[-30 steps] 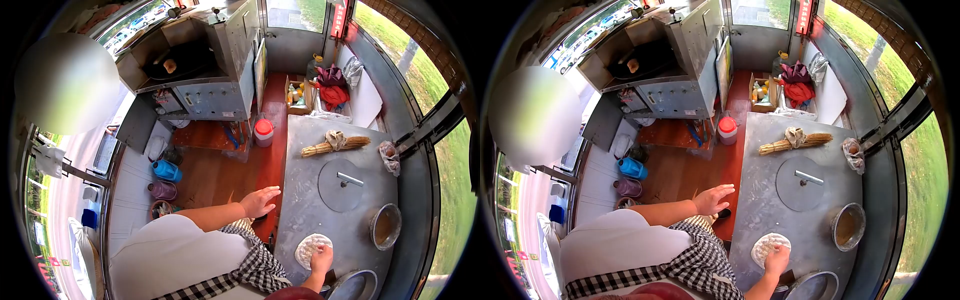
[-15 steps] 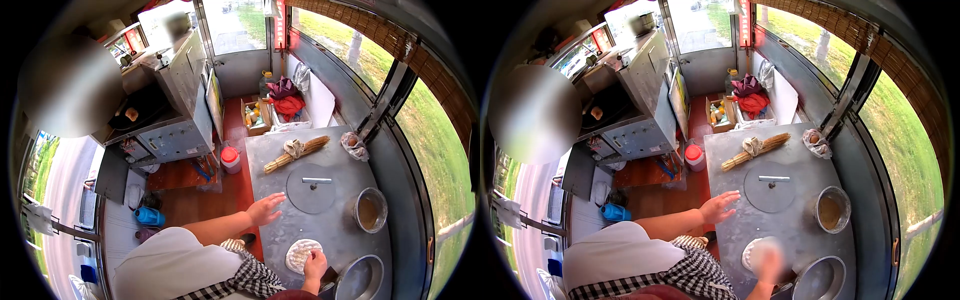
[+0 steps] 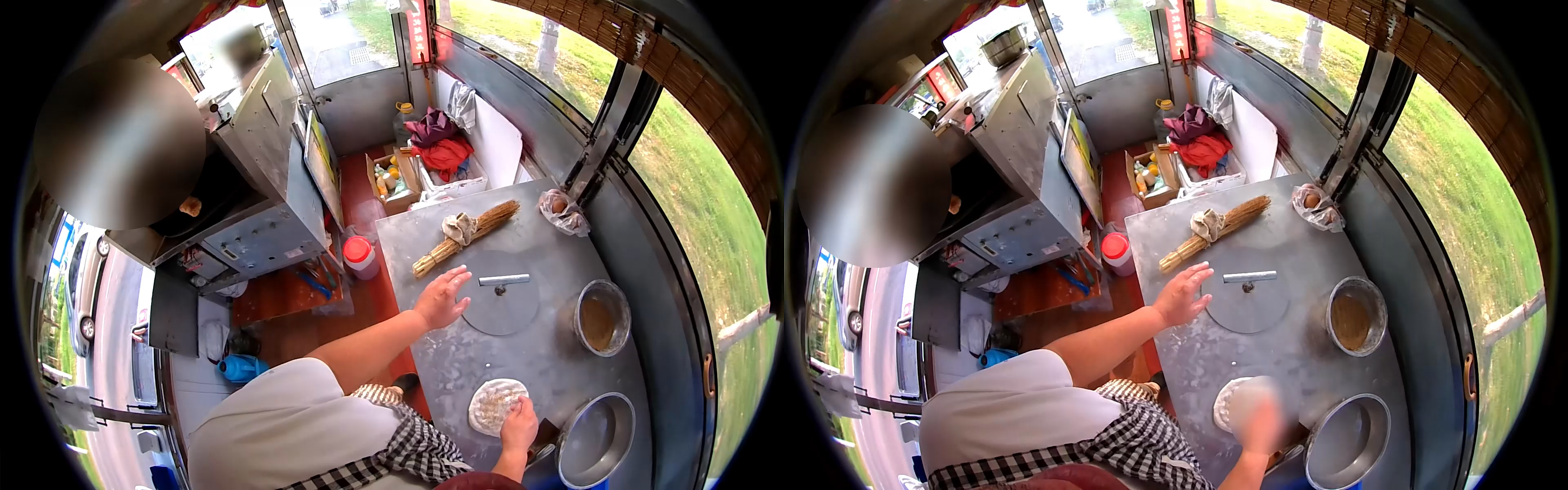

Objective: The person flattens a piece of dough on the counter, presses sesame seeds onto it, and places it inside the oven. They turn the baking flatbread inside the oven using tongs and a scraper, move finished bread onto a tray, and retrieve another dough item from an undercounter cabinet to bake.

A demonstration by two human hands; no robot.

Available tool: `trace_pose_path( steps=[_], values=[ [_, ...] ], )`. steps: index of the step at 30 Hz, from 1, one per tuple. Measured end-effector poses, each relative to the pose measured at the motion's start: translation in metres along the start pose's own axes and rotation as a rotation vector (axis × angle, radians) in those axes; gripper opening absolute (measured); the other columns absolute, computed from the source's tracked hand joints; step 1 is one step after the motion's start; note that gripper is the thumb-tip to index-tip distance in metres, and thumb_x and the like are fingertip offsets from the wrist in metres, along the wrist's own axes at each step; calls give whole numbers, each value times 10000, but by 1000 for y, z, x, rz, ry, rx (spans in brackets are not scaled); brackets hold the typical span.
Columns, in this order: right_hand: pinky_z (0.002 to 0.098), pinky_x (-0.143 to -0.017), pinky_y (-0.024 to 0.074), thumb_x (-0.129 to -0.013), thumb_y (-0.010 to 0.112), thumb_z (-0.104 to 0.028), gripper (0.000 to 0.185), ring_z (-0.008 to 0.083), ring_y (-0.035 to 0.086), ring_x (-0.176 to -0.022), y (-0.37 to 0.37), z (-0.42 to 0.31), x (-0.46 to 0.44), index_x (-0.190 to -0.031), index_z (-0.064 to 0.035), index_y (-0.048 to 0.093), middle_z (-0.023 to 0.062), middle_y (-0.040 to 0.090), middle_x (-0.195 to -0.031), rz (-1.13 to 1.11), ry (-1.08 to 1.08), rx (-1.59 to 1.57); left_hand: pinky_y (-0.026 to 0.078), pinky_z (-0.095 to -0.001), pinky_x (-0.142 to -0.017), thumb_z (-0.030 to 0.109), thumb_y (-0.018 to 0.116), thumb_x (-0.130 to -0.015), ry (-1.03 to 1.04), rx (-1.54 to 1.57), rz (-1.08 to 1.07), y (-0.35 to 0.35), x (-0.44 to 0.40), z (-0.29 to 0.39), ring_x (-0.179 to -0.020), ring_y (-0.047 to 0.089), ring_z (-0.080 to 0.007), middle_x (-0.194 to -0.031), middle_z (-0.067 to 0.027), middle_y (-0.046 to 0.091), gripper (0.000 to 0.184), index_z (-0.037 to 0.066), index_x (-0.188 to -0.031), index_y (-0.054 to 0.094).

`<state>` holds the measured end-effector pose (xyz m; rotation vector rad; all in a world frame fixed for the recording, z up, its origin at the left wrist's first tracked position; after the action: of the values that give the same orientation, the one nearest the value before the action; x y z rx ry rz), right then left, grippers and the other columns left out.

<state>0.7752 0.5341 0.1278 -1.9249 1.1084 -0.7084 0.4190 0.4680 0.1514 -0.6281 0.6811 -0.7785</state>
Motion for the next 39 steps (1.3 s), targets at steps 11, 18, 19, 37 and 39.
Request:
trace_pose_path(
  steps=[11,18,19,37,39],
  values=[
    [467,-798,538,-991,555,-139,196,382,709,-930,2,12,24,-1159,-52,608,186,735,-966,76,23,-118,395,-417,-1149,275,726,-877,-131,-89,-60,46,-64,-17,-1369,480,-346,-1501,-180,478,606,41,-1403,538],
    [461,-682,476,-848,699,-67,176,380,590,-786,-21,-17,29,-826,-39,526,153,579,-814,259,78,-173,403,-418,-1140,291,724,-866,0,-100,-122,76,-95,-32,-1351,504,-351,-1404,-239,562,609,1,-1375,558],
    [482,-690,472,-852,666,-56,152,382,588,-782,-11,-8,30,-821,-36,519,154,576,-809,301,99,-181,446,-422,-1096,308,718,-873,20,-121,-137,83,-98,-36,-1291,560,-355,-1365,-232,598,604,-4,-1367,565],
    [399,-796,560,-1007,568,-224,229,322,727,-879,-16,40,76,-1152,-75,663,119,760,-944,297,453,-341,506,-463,-827,262,647,-962,24,-76,-343,63,-28,64,-937,664,-387,-989,-179,699,267,40,-1111,640],
    [400,-820,559,-990,602,-221,253,315,725,-901,-13,48,80,-1172,-55,659,137,752,-979,319,464,-360,508,-460,-796,236,658,-957,71,-9,-386,53,-5,90,-901,663,-379,-953,-172,689,242,39,-1095,632]
  ],
)
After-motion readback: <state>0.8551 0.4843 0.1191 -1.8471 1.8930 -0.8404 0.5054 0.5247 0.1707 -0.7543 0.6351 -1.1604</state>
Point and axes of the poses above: each hand's wrist, its own x-axis away from the middle knuckle, its own y-axis out of the palm, z = x × y, the point moved 2 cm from there along -x, towards the middle knuckle
